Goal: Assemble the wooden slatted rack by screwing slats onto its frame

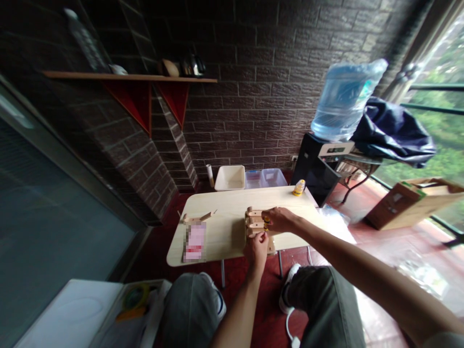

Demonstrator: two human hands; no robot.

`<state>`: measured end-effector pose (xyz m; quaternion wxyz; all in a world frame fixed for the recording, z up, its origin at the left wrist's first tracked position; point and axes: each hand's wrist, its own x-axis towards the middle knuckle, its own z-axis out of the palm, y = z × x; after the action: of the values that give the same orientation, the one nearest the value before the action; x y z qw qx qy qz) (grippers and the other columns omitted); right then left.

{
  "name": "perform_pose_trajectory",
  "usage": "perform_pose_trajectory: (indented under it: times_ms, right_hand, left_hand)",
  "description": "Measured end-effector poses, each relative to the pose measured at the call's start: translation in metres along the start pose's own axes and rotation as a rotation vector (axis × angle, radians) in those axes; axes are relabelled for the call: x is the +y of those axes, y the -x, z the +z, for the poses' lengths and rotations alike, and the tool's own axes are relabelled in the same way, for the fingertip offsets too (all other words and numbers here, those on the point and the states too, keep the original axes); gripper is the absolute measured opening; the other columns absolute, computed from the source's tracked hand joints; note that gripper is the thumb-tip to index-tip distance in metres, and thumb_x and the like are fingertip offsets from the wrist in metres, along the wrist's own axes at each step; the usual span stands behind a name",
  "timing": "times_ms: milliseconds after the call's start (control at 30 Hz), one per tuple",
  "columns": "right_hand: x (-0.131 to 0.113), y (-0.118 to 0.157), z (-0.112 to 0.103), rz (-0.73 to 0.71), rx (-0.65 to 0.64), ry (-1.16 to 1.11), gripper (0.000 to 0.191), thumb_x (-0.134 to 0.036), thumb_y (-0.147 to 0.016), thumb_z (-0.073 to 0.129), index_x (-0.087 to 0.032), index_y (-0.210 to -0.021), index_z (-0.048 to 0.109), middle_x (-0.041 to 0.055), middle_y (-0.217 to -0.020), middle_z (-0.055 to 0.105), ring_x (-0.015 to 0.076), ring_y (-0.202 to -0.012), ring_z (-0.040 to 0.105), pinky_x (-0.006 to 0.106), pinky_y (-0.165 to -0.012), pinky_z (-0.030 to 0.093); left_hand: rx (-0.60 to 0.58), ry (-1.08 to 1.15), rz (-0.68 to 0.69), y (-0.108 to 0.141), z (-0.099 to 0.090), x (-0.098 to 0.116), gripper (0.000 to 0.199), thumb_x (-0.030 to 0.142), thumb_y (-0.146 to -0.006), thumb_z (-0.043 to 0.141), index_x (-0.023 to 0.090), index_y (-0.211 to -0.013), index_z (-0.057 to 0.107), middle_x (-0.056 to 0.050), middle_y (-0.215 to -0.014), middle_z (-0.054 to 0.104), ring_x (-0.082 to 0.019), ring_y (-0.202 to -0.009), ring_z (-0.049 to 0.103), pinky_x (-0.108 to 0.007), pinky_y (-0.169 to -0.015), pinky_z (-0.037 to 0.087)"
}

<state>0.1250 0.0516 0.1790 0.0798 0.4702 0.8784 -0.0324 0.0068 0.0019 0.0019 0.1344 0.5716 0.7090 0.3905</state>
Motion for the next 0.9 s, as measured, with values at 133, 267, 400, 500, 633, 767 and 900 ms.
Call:
perform_pose_trajectory:
  times_ms: [133,267,400,500,633,767,900]
  right_hand:
    - [-0.0002,0.0002,-0.0012,0.003,-0.023,0.003,0.028,-0.030,-0.091,0.055,-0.022,-0.116,0.065,0.0110,-0.109,0.074,0.0240,-0.097,0.071,0.027,-0.074,0.048]
    - [-0.0016,-0.0033,0.0025,0.049,-0.021,0.010,0.033,-0.036,-0.091,0.056,-0.019,-0.117,0.065,0.0138,-0.110,0.074,0.0254,-0.098,0.071,0.028,-0.075,0.050]
    - [-0.0019,-0.0045,0.0061,0.052,-0.008,0.019,0.035,-0.038,-0.090,0.056,-0.017,-0.117,0.065,0.0155,-0.111,0.073,0.0276,-0.098,0.071,0.031,-0.075,0.051]
    - [-0.0011,-0.0020,0.0058,0.024,0.001,0.010,0.035,-0.033,-0.088,0.058,-0.019,-0.120,0.064,0.0137,-0.111,0.074,0.0272,-0.100,0.070,0.030,-0.076,0.050]
    - [-0.0006,0.0014,0.0031,-0.005,0.010,-0.009,0.033,-0.026,-0.088,0.057,-0.021,-0.119,0.064,0.0110,-0.111,0.074,0.0252,-0.100,0.070,0.028,-0.076,0.049]
    - [-0.0021,-0.0003,0.0044,0.027,-0.003,-0.008,0.028,-0.031,-0.092,0.055,-0.020,-0.115,0.065,0.0117,-0.106,0.074,0.0249,-0.099,0.070,0.028,-0.078,0.049]
    - [-0.0031,-0.0028,0.0064,0.061,-0.016,0.002,0.032,-0.039,-0.093,0.055,-0.018,-0.116,0.064,0.0141,-0.105,0.074,0.0270,-0.098,0.070,0.031,-0.077,0.050]
  left_hand:
    - [-0.009,-0.001,-0.011,0.0002,0.0002,0.0002,0.016,0.036,-0.085,0.067,0.029,-0.092,0.080,-0.004,-0.078,0.076,-0.016,-0.069,0.065,-0.026,-0.058,0.030]
    - [-0.017,-0.009,-0.012,0.0008,-0.0012,0.0012,0.016,0.037,-0.085,0.067,0.030,-0.090,0.080,-0.004,-0.078,0.076,-0.016,-0.069,0.065,-0.026,-0.058,0.029]
    - [-0.016,-0.014,-0.008,0.0005,-0.0016,0.0016,0.017,0.037,-0.086,0.066,0.030,-0.091,0.080,-0.004,-0.081,0.076,-0.016,-0.071,0.065,-0.026,-0.058,0.030]
    - [-0.012,-0.013,0.000,-0.0005,-0.0020,0.0019,0.018,0.037,-0.085,0.066,0.028,-0.092,0.080,-0.006,-0.084,0.076,-0.017,-0.074,0.066,-0.026,-0.060,0.033]
    - [-0.030,-0.014,-0.012,-0.0009,-0.0038,0.0036,0.021,0.037,-0.086,0.065,0.026,-0.092,0.080,-0.008,-0.084,0.076,-0.018,-0.075,0.066,-0.026,-0.059,0.032]
    - [-0.037,-0.026,-0.002,0.0003,-0.0060,0.0053,0.019,0.037,-0.087,0.064,0.027,-0.090,0.080,-0.006,-0.080,0.076,-0.017,-0.070,0.065,-0.026,-0.058,0.031]
    - [-0.023,-0.035,0.018,0.0011,-0.0057,0.0045,0.018,0.037,-0.087,0.064,0.028,-0.089,0.080,-0.005,-0.078,0.075,-0.017,-0.070,0.063,-0.025,-0.059,0.030]
